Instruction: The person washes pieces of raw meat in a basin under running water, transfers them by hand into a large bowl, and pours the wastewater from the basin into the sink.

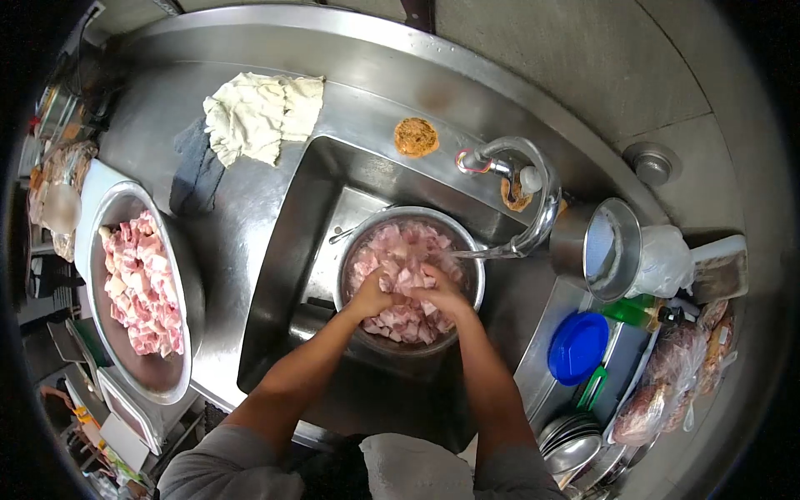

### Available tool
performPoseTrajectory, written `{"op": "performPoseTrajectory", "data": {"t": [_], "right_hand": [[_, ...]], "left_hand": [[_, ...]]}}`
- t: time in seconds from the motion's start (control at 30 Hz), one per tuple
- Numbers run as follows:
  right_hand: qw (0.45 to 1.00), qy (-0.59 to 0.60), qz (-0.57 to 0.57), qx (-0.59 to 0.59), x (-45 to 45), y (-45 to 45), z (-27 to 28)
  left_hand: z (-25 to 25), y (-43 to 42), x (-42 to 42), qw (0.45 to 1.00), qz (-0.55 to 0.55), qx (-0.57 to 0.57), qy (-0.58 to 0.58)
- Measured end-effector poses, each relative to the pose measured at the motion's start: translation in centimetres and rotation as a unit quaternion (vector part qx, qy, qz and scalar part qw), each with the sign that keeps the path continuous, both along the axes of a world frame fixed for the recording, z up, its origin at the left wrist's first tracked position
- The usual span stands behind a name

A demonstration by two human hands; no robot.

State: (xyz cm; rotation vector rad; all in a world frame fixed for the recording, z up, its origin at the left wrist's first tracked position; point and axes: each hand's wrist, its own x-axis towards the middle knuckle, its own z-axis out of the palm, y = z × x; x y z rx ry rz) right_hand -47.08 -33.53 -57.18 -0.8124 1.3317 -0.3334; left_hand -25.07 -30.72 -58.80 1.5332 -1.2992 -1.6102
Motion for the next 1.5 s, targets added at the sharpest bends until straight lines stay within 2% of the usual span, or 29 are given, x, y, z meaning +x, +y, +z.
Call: {"op": "performPoseTrajectory", "data": {"t": [0.03, 0.07, 0.1, 0.2, 0.27, 0.3, 0.33, 0.37, 0.4, 0.47, 0.53, 0.57, 0.63, 0.67, 0.7, 0.73, 0.77, 0.8, 0.83, 0.87, 0.93, 1.0, 1.07, 1.1, 1.13, 1.2, 1.23, 1.37, 1.5], "right_hand": [[0.999, -0.011, 0.032, -0.032, 0.3, -0.2, 3.0], [0.996, -0.022, 0.065, -0.063, 0.4, -0.2, 4.8], [0.997, -0.054, 0.034, -0.033, 0.1, 0.1, 5.0], [0.99, -0.07, 0.073, -0.098, -1.7, 0.2, 5.1], [0.995, -0.061, 0.054, -0.056, -3.6, -0.7, 4.7], [0.998, -0.052, 0.033, -0.012, -4.4, -1.0, 4.4], [0.998, -0.053, 0.034, -0.009, -4.7, -1.2, 3.7], [0.998, 0.012, 0.038, -0.047, -4.9, -1.5, 2.7], [0.993, 0.076, 0.041, -0.086, -5.1, -1.8, 1.3], [0.988, 0.071, 0.058, -0.121, -6.2, -0.9, -9.0], [0.944, 0.254, 0.164, -0.131, -5.6, 0.4, -16.1], [0.944, 0.255, 0.163, -0.132, -4.3, 0.8, -15.6], [0.997, 0.016, 0.035, 0.061, -1.0, 1.4, -13.3], [0.997, 0.021, 0.037, 0.06, -0.6, 1.6, -12.9], [0.996, 0.061, 0.056, 0.029, -0.5, 2.2, -12.8], [0.992, 0.098, 0.076, -0.002, 0.3, 2.3, -11.0], [0.968, 0.153, 0.198, -0.026, 0.1, 1.5, -8.7], [0.967, 0.153, 0.2, -0.026, 0.5, 1.9, -5.7], [0.977, 0.127, 0.161, -0.048, 0.9, 2.5, -3.1], [0.985, 0.102, 0.123, -0.071, 1.2, 3.2, -1.0], [0.978, 0.108, 0.115, -0.135, 1.2, 4.7, 2.6], [0.998, 0.006, 0.02, -0.064, 1.3, 6.0, 6.4], [0.997, -0.019, -0.006, -0.08, 1.5, 7.0, 9.8], [0.996, -0.036, -0.018, -0.076, 1.8, 7.3, 12.7], [0.995, -0.053, -0.031, -0.073, 2.0, 7.6, 15.0], [0.994, -0.06, -0.032, -0.082, 1.7, 8.1, 18.1], [0.993, -0.056, -0.029, -0.101, 1.8, 8.1, 20.3], [0.984, -0.034, -0.062, -0.166, 2.3, 9.3, 27.9], [0.969, -0.026, -0.099, -0.224, 3.5, 10.5, 34.9]], "left_hand": [[2.9, -0.5, 0.4, 0.997, -0.008, -0.045, 0.064], [4.2, -0.9, 0.8, 0.997, -0.002, -0.042, 0.065], [5.1, -1.3, 1.2, 0.995, -0.049, -0.023, 0.079], [3.5, -1.1, 2.8, 0.989, -0.108, 0.025, 0.098], [5.2, -2.2, 4.4, 0.988, -0.138, -0.045, 0.049], [1.4, -1.8, 4.8, 0.989, -0.143, -0.021, -0.024], [1.2, -2.0, 5.1, 0.989, -0.142, -0.018, -0.025], [0.9, -2.6, 5.5, 0.986, -0.155, -0.01, -0.057], [0.6, -2.8, 5.9, 0.982, -0.167, -0.003, -0.09], [-0.8, -2.7, 5.2, 0.973, -0.192, -0.021, -0.125], [-3.7, -3.2, 3.7, 0.956, -0.22, 0.123, -0.15], [-5.3, -2.6, 3.2, 0.971, -0.195, 0.07, -0.121], [-8.4, -1.2, 1.6, 0.98, -0.17, 0.055, -0.086], [-9.0, -0.8, 0.8, 0.987, -0.144, 0.045, -0.05], [-4.3, -1.4, 1.1, 0.969, -0.138, 0.203, -0.016], [-6.0, -0.3, 0.7, 0.969, -0.136, 0.204, -0.012], [-7.5, 1.2, 0.6, 0.987, -0.109, 0.113, 0.036], [-8.6, 2.1, 0.6, 0.993, -0.08, 0.02, 0.082], [2.0, 0.4, 2.3, 0.98, -0.102, 0.095, 0.14], [2.0, 1.3, 1.9, 0.981, -0.1, 0.091, 0.141], [3.0, 3.1, 1.0, 0.976, 0.01, -0.087, 0.201], [5.6, 3.5, 0.7, 0.969, -0.029, -0.089, 0.229], [7.2, 4.4, 0.1, 0.961, -0.088, -0.093, 0.246], [9.8, 4.4, 0.5, 0.957, -0.112, -0.04, 0.263], [12.4, 4.3, 0.8, 0.957, -0.116, -0.048, 0.262], [18.2, 4.3, 1.3, 0.96, -0.094, -0.175, 0.195], [21.7, 4.2, 1.8, 0.957, -0.106, -0.186, 0.198], [27.8, 3.9, 1.5, 0.942, -0.115, -0.231, 0.214], [34.9, 3.8, 2.3, 0.934, -0.184, -0.211, 0.22]]}}
